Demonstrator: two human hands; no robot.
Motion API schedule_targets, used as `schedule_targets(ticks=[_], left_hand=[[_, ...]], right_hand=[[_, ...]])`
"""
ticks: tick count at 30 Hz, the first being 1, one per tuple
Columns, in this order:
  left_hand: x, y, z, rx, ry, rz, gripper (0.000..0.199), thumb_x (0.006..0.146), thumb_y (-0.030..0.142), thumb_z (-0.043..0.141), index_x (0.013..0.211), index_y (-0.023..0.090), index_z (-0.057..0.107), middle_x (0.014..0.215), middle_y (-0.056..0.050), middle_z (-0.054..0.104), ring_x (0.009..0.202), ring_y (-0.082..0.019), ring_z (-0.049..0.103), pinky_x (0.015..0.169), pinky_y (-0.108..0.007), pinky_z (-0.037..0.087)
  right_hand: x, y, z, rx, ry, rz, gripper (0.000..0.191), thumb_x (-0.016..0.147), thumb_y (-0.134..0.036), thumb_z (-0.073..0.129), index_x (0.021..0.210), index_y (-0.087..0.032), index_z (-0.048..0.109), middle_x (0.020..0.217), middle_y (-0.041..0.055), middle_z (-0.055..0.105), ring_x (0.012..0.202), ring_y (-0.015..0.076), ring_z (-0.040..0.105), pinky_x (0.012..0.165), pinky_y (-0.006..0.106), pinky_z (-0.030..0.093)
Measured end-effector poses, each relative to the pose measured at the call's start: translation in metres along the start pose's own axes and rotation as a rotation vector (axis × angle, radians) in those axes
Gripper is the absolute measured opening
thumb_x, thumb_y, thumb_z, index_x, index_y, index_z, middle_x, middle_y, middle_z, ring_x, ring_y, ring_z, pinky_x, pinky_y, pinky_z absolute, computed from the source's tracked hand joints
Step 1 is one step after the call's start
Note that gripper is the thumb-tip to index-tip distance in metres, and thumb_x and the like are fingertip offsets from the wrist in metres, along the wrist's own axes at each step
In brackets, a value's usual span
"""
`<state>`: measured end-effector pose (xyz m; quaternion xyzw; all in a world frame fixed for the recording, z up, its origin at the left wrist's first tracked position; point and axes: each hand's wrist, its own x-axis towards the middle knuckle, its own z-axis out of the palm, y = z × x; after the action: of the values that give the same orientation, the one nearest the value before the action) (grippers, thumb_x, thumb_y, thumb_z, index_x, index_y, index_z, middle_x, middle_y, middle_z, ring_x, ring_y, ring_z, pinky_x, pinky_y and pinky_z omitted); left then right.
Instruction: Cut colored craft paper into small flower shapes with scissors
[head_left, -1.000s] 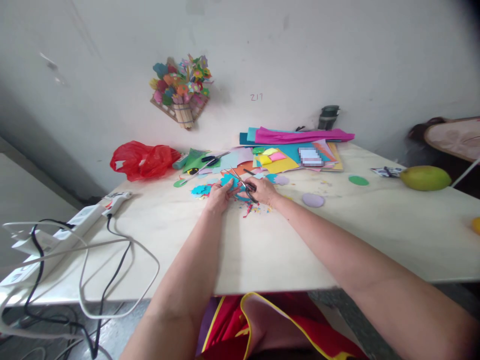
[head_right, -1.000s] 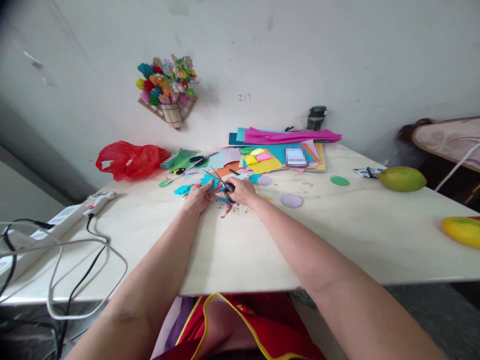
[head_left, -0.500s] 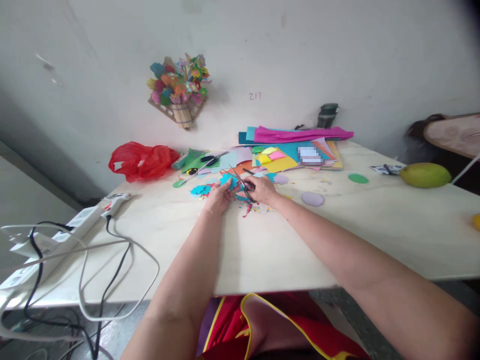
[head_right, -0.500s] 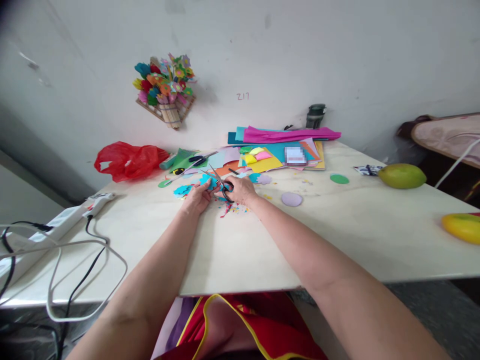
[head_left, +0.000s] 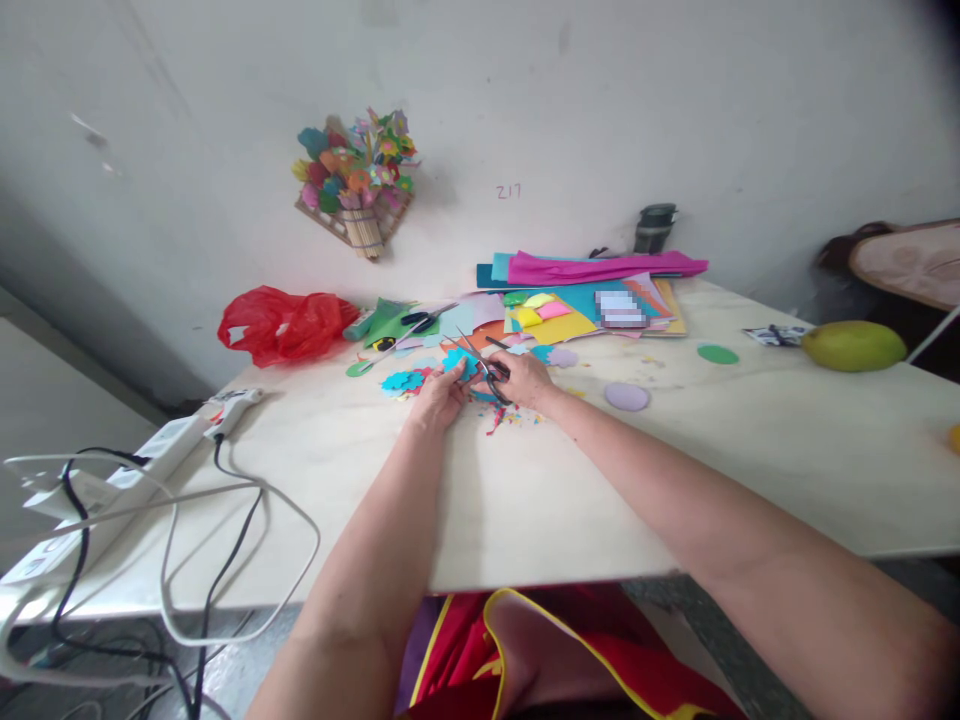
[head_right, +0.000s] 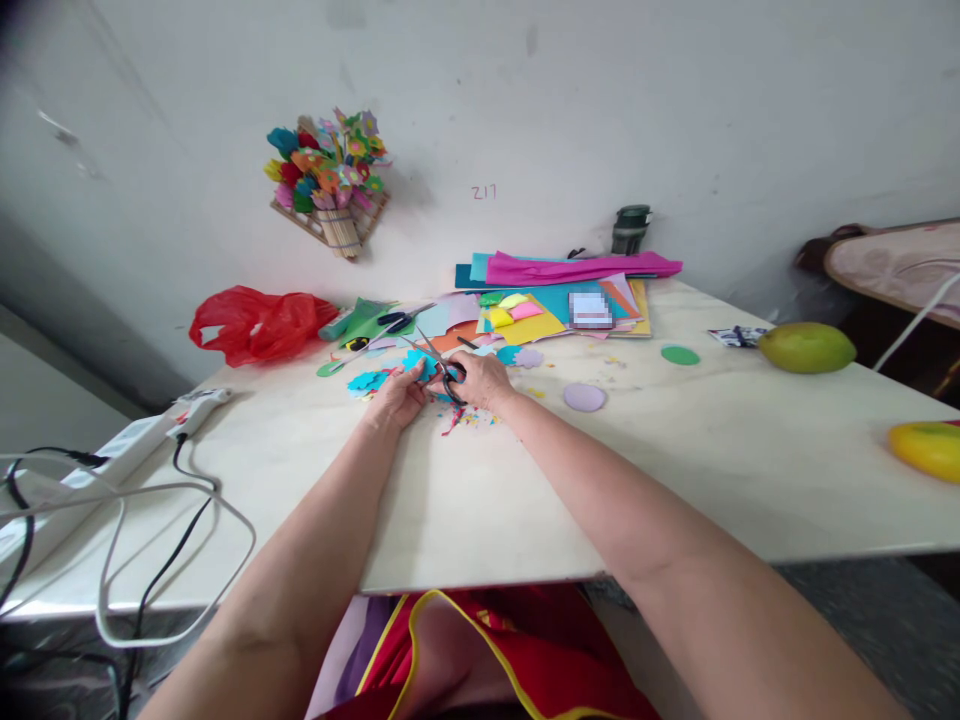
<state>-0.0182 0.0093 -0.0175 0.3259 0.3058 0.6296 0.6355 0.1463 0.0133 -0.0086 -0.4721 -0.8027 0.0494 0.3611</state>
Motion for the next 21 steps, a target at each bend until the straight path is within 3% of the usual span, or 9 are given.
schedule_targets(ticks=[10, 21], left_hand=[[-0.0020, 0.0013, 0.0015, 0.019, -0.007, -0.010, 0.006, 0.076, 0.008, 0.065, 0.078, 0.013, 0.064, 0.073, -0.004, 0.068, 0.074, -0.017, 0.069, 0.072, -0.029, 0.057], [-0.0016, -0.0003, 0.0036, 0.003, 0.001, -0.012, 0.006, 0.077, 0.008, 0.064, 0.078, 0.014, 0.064, 0.073, -0.003, 0.069, 0.064, -0.013, 0.065, 0.067, -0.026, 0.057]], right_hand=[[0.0007, 0.0009, 0.0021, -0.004, 0.014, 0.000, 0.051, 0.068, -0.058, 0.071, 0.106, -0.024, 0.070, 0.087, 0.0038, 0.075, 0.083, 0.0236, 0.069, 0.070, 0.029, 0.046], [0.0006, 0.0018, 0.0028, -0.011, 0.019, -0.001, 0.055, 0.067, -0.062, 0.069, 0.107, -0.024, 0.070, 0.089, 0.0045, 0.075, 0.085, 0.0237, 0.068, 0.072, 0.030, 0.046]])
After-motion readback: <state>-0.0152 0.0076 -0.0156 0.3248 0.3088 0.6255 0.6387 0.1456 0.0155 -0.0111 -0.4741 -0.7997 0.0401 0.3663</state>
